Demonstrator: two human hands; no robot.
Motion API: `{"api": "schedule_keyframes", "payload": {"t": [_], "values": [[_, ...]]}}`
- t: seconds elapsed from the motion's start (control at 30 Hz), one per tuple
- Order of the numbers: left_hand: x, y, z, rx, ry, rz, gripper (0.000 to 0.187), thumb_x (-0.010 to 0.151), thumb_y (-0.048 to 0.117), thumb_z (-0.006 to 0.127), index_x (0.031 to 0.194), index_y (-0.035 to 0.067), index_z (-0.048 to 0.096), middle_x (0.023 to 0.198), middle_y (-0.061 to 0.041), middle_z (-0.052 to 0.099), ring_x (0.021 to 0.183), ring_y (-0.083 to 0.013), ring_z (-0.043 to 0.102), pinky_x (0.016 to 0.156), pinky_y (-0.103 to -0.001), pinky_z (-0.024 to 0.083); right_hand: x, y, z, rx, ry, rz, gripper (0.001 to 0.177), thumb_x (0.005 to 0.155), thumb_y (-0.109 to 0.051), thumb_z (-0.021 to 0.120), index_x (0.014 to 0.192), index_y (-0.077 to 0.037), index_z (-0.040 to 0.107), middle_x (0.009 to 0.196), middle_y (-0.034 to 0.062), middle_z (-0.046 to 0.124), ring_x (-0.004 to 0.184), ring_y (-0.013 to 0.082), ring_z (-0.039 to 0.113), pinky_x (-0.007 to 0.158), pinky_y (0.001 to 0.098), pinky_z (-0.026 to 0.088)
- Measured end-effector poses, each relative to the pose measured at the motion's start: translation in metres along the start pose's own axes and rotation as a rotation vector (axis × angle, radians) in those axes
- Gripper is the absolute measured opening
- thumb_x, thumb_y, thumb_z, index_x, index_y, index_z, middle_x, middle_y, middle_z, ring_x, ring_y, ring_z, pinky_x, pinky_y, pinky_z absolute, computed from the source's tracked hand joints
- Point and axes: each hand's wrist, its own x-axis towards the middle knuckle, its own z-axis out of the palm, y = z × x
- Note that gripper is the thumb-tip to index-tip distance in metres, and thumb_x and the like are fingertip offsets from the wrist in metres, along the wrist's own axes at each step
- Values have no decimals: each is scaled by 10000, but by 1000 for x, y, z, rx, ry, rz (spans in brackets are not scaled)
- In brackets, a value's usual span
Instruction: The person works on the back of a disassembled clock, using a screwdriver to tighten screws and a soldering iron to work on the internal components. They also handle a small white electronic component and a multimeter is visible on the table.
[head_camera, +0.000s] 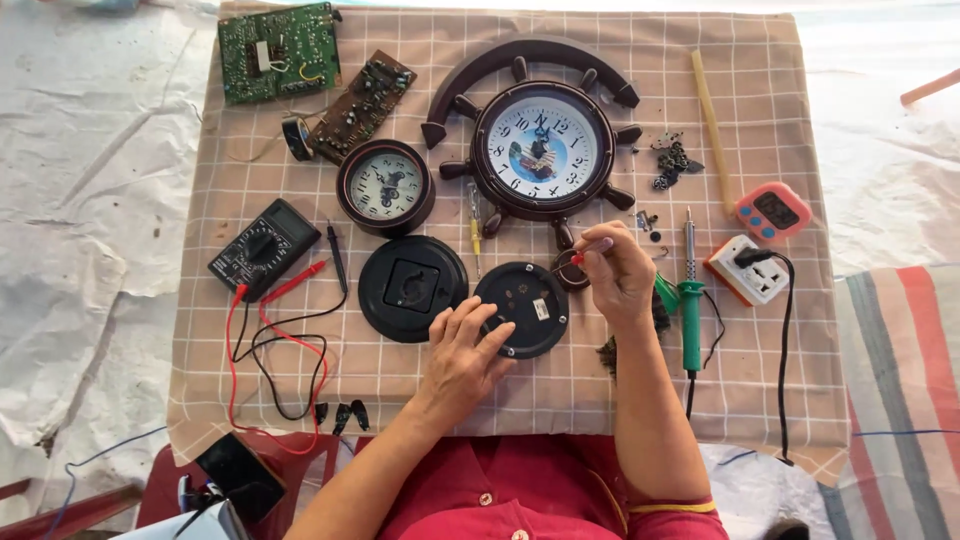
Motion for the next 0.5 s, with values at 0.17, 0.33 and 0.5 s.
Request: {"api": "schedule_keyframes", "payload": {"t": [0.17,0.33,0.5], "values": [[11,-11,11,106,53,1,217,802,288,579,955,135,594,1069,-88,517,1108,-297,450,926,-452,263,-1,9,-1,17,11,0,211,855,-140,539,872,71,544,738,143,554,561,137,554,519,222,480],[22,-19,16,146,29,19,239,727,171,651,951,128,577,1066,-90,514,1097,-298,454,901,-447,301,-3,11,1,-3,11,7,227,852,-140,549,874,86,541,735,152,546,553,138,549,515,223,476],[28,-22,16,86,18,29,266,696,171,687,941,122,593,1045,-110,523,1075,-317,468,880,-460,295,-1,5,9,-26,-21,9,206,850,-128,545,858,78,553,735,154,556,564,148,554,512,236,486]]}}
